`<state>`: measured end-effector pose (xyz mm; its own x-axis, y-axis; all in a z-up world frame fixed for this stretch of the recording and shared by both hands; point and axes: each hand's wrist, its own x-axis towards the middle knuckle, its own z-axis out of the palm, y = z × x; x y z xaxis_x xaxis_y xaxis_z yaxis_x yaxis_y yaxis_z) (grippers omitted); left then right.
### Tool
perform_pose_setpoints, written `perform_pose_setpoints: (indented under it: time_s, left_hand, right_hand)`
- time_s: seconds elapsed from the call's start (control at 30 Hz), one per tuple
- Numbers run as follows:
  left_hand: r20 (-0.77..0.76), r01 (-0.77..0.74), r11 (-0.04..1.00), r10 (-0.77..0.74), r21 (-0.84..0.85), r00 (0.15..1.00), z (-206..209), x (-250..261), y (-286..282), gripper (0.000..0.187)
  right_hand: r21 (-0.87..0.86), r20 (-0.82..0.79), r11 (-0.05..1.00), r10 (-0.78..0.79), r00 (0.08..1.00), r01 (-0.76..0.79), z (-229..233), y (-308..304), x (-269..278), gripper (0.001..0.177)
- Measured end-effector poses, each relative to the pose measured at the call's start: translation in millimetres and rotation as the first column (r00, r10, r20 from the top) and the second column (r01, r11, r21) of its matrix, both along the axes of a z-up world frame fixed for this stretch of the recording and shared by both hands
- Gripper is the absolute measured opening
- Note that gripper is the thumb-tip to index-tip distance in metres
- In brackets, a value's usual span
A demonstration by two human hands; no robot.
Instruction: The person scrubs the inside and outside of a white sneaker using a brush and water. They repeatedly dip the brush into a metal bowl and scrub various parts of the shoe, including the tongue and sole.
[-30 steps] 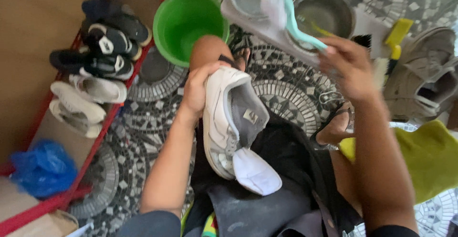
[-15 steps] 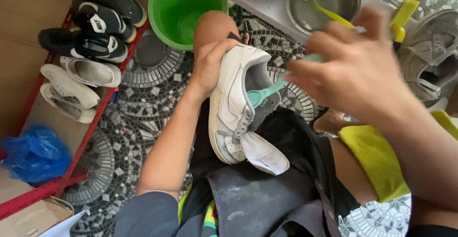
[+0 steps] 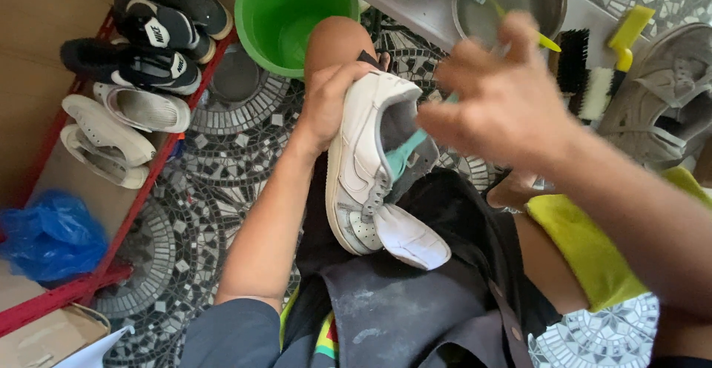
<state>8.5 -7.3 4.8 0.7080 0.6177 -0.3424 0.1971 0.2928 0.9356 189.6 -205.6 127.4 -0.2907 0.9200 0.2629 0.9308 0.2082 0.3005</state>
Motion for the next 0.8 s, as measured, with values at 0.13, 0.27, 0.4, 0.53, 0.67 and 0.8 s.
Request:
perform_pose_setpoints:
  time_s: [0.13, 0.27, 0.4, 0.53, 0.67, 0.8]
  left_hand:
    - [0.057, 0.041, 0.992, -0.048, 0.122, 0.997, -3, 3, -3, 0.028]
    - [0.043, 0.033, 0.995, -0.037, 0.096, 0.998, 3, 1, -4, 0.027]
    - [-0.007, 0.025, 0.999, -0.025, 0.040, 1.000, 12, 3, -6, 0.028]
    - [0.008, 0.032, 0.996, -0.033, 0.088, 0.999, 1, 9, -7, 0.034]
    - [0.058, 0.024, 0.997, -0.028, 0.074, 0.998, -5, 5, 0, 0.026]
    - [0.010, 0.007, 0.999, -0.008, 0.049, 1.000, 3, 6, 0, 0.026]
  right_hand:
    - [-0.095, -0.140, 0.990, 0.088, 0.986, -0.102, -36, -8, -41, 0.023]
    - [-0.028, -0.087, 0.997, 0.075, 0.993, -0.077, -34, -15, -19, 0.026]
    - [0.081, -0.061, 0.997, 0.001, 0.998, 0.004, -11, -14, 10, 0.038]
    - [-0.109, -0.201, 0.984, 0.119, 0.972, -0.143, -42, -16, -34, 0.022]
    - [-0.071, -0.168, 0.994, 0.071, 0.983, -0.084, -40, -18, 3, 0.024]
    - [0.141, 0.024, 0.988, -0.071, 0.997, 0.067, -18, -28, 46, 0.053]
